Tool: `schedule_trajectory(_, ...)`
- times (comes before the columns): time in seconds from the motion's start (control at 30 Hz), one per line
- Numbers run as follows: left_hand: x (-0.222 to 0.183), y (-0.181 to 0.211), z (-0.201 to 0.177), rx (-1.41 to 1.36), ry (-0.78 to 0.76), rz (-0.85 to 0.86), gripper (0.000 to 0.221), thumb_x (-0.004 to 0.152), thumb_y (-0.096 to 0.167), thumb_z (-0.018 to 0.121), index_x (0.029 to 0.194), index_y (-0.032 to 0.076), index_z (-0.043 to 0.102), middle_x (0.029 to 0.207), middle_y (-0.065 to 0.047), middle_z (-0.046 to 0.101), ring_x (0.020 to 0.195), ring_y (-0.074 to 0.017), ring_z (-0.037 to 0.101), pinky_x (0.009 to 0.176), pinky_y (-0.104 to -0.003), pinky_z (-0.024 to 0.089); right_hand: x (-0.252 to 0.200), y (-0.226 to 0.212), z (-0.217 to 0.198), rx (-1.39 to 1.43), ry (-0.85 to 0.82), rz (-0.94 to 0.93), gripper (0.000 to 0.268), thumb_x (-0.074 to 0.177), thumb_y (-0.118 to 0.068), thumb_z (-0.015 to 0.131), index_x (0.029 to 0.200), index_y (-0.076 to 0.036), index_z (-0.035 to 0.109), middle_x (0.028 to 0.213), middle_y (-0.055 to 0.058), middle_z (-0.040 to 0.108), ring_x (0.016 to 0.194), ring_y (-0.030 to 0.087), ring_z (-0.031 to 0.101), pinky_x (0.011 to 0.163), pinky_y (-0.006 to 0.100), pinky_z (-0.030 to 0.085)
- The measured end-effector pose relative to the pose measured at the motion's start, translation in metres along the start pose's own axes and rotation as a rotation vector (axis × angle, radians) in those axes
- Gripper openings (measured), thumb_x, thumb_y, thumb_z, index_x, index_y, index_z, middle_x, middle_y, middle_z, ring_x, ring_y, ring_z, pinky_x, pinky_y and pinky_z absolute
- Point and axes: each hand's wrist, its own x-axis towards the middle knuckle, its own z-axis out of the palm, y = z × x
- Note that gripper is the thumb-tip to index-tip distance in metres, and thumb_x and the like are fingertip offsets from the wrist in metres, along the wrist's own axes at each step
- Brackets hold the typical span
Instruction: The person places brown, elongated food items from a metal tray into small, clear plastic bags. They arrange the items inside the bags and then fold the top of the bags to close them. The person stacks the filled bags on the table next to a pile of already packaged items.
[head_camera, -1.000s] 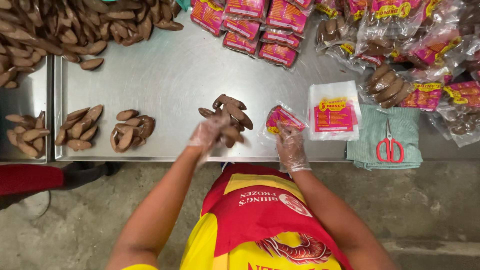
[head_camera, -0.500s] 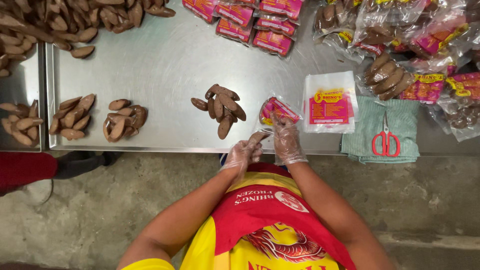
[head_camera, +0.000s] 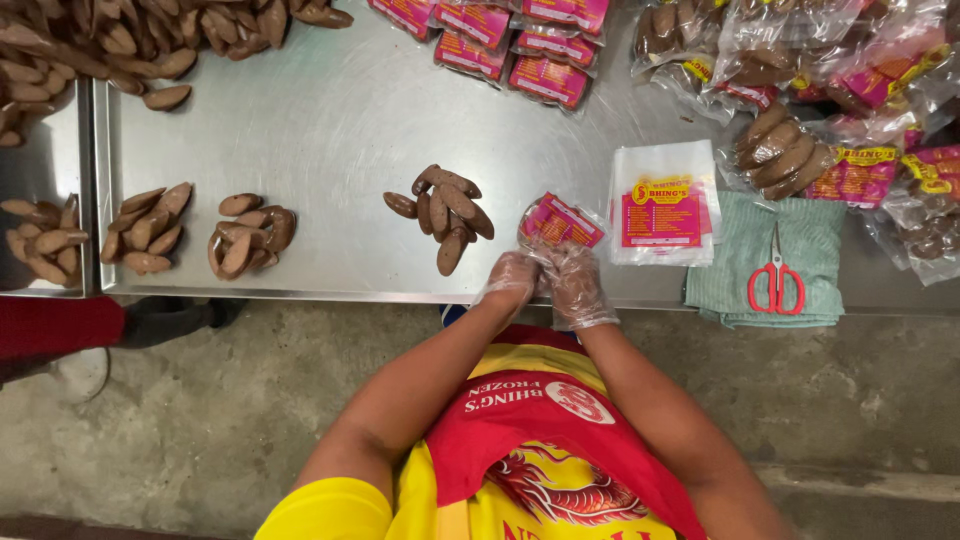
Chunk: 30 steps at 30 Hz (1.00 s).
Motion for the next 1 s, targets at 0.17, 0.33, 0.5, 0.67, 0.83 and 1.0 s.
schedule_trajectory(0.17, -0.042, 0.021, -0.04, -0.544, -0.144, -0.234, 0.024, 0.103, 0.023, 0.052, 0.122, 0.011, 0.061, 0.096, -0.009, 0.073, 0.083, -0.0175, 0.07, 0.074, -0.031, 0.059, 0.009, -0.015, -0.008, 0.198, -0.069, 0.216, 0.04, 0.086, -0.006, 0.073, 0.124, -0.018, 0.074, 0.096, 0.014, 0.065, 0.088, 0.032, 0.063, 0.079, 0.045, 0.051)
schedule_trajectory(0.33, -0.119, 0.034, -0.132, 0.161, 0.404, 0.216, 0.036, 0.093, 0.028, 0.069, 0.122, 0.006, 0.065, 0.11, -0.016, 0.071, 0.101, -0.0285, 0.067, 0.092, -0.046, 0.052, 0.006, -0.032, -0.017, 0.057, 0.07, 0.163, 0.065, 0.079, 0.009, 0.064, 0.138, -0.017, 0.068, 0.107, 0.019, 0.064, 0.098, 0.037, 0.064, 0.087, 0.047, 0.053)
schedule_trajectory(0.5, -0.129, 0.041, -0.159, 0.386, 0.484, 0.251, 0.048, 0.089, 0.025, 0.07, 0.13, 0.003, 0.061, 0.106, -0.023, 0.067, 0.099, -0.0403, 0.063, 0.09, -0.053, 0.049, 0.005, -0.038, -0.02, -0.068, 0.077, 0.203, 0.08, 0.077, 0.012, 0.059, 0.151, -0.016, 0.055, 0.121, 0.024, 0.064, 0.108, 0.041, 0.064, 0.095, 0.05, 0.053)
schedule_trajectory(0.67, -0.103, 0.052, -0.148, 0.399, 0.308, 0.202, 0.023, 0.101, 0.02, 0.062, 0.121, 0.011, 0.069, 0.097, -0.019, 0.07, 0.09, -0.038, 0.067, 0.084, -0.051, 0.051, 0.008, -0.052, -0.03, -0.02, 0.04, 0.243, 0.087, 0.07, 0.012, 0.059, 0.152, -0.015, 0.05, 0.127, 0.026, 0.063, 0.11, 0.045, 0.063, 0.097, 0.05, 0.051)
schedule_trajectory(0.83, -0.108, 0.048, -0.149, 0.188, 0.244, 0.398, 0.01, 0.09, 0.008, 0.068, 0.095, 0.002, 0.073, 0.09, -0.017, 0.071, 0.087, -0.0301, 0.071, 0.082, -0.041, 0.056, 0.014, -0.051, -0.034, 0.087, 0.068, 0.247, 0.089, 0.07, 0.012, 0.055, 0.154, -0.012, 0.046, 0.137, 0.027, 0.061, 0.121, 0.045, 0.061, 0.107, 0.048, 0.048)
schedule_trajectory(1.0, -0.111, 0.017, -0.141, -0.065, 0.055, 0.511, 0.025, 0.087, 0.003, 0.062, 0.111, 0.006, 0.068, 0.108, -0.007, 0.074, 0.096, -0.0215, 0.07, 0.088, -0.031, 0.056, 0.015, -0.047, -0.039, 0.16, 0.079, 0.28, 0.085, 0.075, 0.012, 0.054, 0.156, -0.012, 0.045, 0.146, 0.022, 0.058, 0.124, 0.043, 0.062, 0.108, 0.045, 0.05)
